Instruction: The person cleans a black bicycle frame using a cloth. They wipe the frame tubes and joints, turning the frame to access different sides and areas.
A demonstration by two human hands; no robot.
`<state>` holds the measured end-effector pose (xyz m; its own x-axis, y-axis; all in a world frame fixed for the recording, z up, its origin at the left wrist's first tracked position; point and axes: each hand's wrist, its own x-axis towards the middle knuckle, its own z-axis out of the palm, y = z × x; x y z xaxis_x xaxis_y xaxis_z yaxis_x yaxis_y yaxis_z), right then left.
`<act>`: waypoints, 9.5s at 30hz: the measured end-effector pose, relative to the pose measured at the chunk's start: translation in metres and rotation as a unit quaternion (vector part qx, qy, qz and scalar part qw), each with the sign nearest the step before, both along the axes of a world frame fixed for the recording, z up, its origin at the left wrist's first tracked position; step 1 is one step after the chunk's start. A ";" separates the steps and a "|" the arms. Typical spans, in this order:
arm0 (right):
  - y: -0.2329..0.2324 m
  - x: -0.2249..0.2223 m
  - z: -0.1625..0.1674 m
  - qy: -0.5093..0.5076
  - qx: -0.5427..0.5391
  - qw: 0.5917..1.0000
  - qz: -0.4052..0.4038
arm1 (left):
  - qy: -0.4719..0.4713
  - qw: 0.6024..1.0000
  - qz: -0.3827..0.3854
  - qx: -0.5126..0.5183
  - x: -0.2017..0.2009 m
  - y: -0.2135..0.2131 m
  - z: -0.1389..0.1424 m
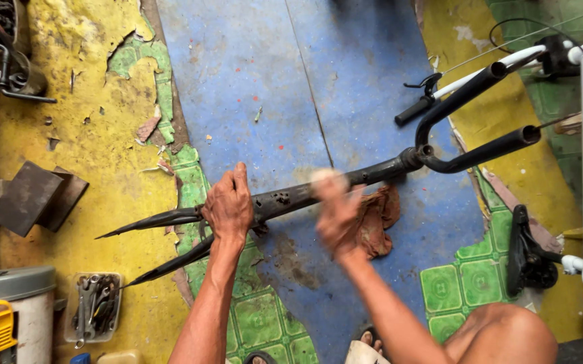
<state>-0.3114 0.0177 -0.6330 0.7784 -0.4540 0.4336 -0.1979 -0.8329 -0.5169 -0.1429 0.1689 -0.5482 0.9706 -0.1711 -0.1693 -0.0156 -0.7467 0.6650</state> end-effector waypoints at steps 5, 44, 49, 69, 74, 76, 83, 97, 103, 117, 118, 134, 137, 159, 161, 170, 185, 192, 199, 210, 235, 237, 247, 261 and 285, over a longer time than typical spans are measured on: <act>0.003 0.006 -0.010 -0.030 -0.012 0.998 -0.056 | 0.023 1.000 0.005 0.007 0.003 -0.002 -0.004; 0.078 0.022 0.029 0.008 0.016 0.986 0.168 | 0.036 0.999 0.014 -0.035 0.007 -0.002 0.002; 0.016 -0.019 0.011 -0.013 -0.051 0.993 0.103 | 0.046 0.998 0.028 -0.027 0.008 -0.002 -0.004; 0.013 -0.001 0.034 0.008 0.048 0.994 0.095 | -0.012 1.000 -0.006 0.004 -0.020 0.006 0.000; -0.018 -0.007 0.037 0.181 0.078 0.980 -0.040 | -0.027 1.000 -0.005 0.000 -0.029 0.009 0.001; -0.021 -0.008 0.037 0.162 0.118 0.980 0.000 | -0.032 0.999 -0.006 -0.006 -0.033 0.010 0.002; -0.032 -0.003 0.058 0.145 0.086 0.972 0.166 | -0.051 0.998 -0.018 -0.010 -0.047 0.014 0.004; -0.035 -0.003 0.063 0.185 0.094 0.970 0.129 | -0.066 0.998 -0.010 -0.011 -0.061 0.018 0.007; -0.017 -0.004 0.035 0.112 0.122 0.974 0.154 | -0.052 0.999 -0.004 -0.013 -0.050 0.015 0.005; 0.005 0.004 0.016 -0.002 0.021 0.998 0.058 | 0.035 0.999 -0.005 0.027 -0.010 0.003 -0.002; 0.003 0.006 0.019 0.015 0.018 0.999 0.029 | 0.015 1.000 -0.003 0.025 -0.009 0.002 -0.002; 0.014 0.002 0.020 -0.004 0.107 0.993 -0.042 | 0.019 1.000 -0.002 0.023 -0.006 0.000 0.000; 0.024 0.004 0.021 -0.035 0.036 0.998 0.046 | -0.008 1.000 0.000 0.019 -0.004 -0.002 -0.001; 0.007 0.005 0.012 -0.022 -0.009 0.999 0.038 | 0.030 0.998 0.033 -0.041 0.000 -0.003 0.004; 0.002 0.005 0.008 -0.037 -0.041 0.996 0.075 | 0.037 0.998 0.032 -0.041 0.000 -0.002 0.004; 0.001 0.005 0.003 -0.022 0.020 0.998 0.047 | 0.030 0.999 0.029 -0.031 0.003 -0.003 0.005; -0.007 0.006 0.006 0.041 -0.064 0.993 0.091 | 0.007 1.000 0.009 -0.005 -0.003 0.002 -0.005; -0.002 0.006 0.005 0.025 -0.006 0.999 0.027 | 0.008 1.000 0.010 -0.002 -0.002 0.001 -0.005; -0.008 0.001 -0.003 0.044 -0.041 0.998 -0.001 | 0.023 1.000 0.012 -0.008 -0.001 0.001 -0.002; -0.005 0.004 0.010 0.038 -0.045 0.998 0.018 | 0.007 1.000 0.010 -0.007 -0.002 0.001 -0.002; -0.030 0.005 0.026 0.068 0.012 0.998 0.009 | 0.005 1.000 0.019 -0.008 -0.003 0.000 0.000; -0.031 0.011 0.036 0.075 0.061 0.994 0.049 | 0.009 1.000 0.015 -0.002 -0.004 0.000 0.001; -0.014 0.065 0.077 0.281 0.272 0.878 0.275 | -0.008 1.000 0.011 -0.014 -0.009 0.002 0.003; 0.015 0.000 0.017 0.038 0.051 0.995 0.075 | 0.009 1.000 0.016 -0.012 0.000 0.001 -0.001; 0.123 0.034 0.032 -0.066 0.106 0.991 0.046 | 0.048 0.998 0.034 -0.037 0.014 -0.003 -0.004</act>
<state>-0.2775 0.1412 -0.6008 0.7634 -0.4758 0.4369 -0.0451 -0.7139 -0.6988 -0.1285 0.1658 -0.5518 0.9602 -0.1205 -0.2519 0.1002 -0.6933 0.7137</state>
